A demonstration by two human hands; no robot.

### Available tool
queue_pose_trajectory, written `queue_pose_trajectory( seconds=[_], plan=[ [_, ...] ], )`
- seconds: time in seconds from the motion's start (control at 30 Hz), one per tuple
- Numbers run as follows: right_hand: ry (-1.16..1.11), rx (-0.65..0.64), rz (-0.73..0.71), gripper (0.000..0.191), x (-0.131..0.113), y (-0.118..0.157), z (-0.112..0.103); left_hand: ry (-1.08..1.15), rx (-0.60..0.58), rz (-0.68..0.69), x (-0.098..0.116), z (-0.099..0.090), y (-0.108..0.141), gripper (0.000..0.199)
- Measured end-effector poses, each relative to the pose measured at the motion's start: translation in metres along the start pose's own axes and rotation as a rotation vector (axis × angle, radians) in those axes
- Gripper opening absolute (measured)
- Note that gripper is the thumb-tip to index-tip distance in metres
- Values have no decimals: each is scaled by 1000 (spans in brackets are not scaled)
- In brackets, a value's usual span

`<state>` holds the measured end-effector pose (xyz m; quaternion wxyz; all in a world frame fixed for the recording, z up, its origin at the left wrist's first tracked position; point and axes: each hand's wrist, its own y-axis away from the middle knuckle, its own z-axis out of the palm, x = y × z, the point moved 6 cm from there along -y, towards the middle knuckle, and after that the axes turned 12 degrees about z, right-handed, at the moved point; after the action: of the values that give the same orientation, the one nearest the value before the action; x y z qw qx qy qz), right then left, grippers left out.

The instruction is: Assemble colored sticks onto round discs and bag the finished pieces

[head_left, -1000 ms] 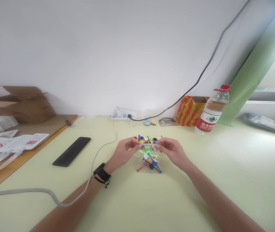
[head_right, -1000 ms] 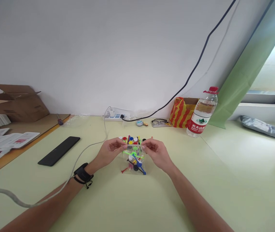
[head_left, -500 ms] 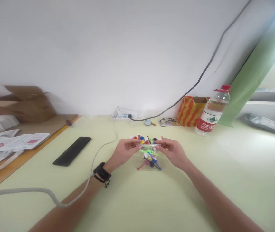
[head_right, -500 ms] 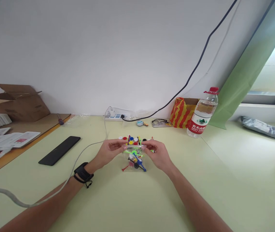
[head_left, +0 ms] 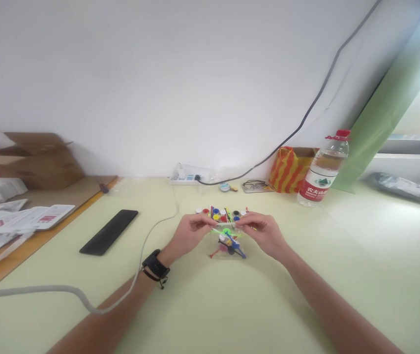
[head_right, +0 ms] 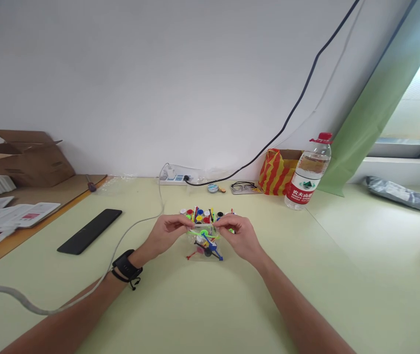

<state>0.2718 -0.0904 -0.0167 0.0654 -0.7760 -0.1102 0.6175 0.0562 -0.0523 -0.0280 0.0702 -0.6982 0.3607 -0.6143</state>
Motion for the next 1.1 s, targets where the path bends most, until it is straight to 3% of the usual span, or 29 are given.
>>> queue_pose_trajectory(
  seconds=[0.17, 0.3, 0.37, 0.47, 0.63, 0.77, 0.93, 1.1],
  plan=[
    [26, -11, -36, 17, -3, 2, -1, 46, 10, -52, 1, 1, 1, 16],
    [81, -19, 30, 28, -3, 2, 0, 70, 5, -67, 1, 7, 2, 25],
    [159, -47, 43, 24, -2, 2, 3, 23, -33, -46, 3, 10, 2, 30],
    [268, -92, 4, 22, -3, 2, 7, -119, -96, 20, 8, 14, 1, 25],
    [378, -62, -117, 19, -11, 8, 8, -286, -137, 90, 18, 20, 1, 22],
    [424, -90, -155, 12, -13, 14, 16, -292, -152, 88, 25, 29, 4, 22],
    [479, -134, -174, 19, -10, 16, 26, -279, -172, 72, 29, 36, 7, 19],
    [520, -202, -135, 23, -11, 15, 23, -250, -200, 47, 26, 34, 7, 22]
  ],
)
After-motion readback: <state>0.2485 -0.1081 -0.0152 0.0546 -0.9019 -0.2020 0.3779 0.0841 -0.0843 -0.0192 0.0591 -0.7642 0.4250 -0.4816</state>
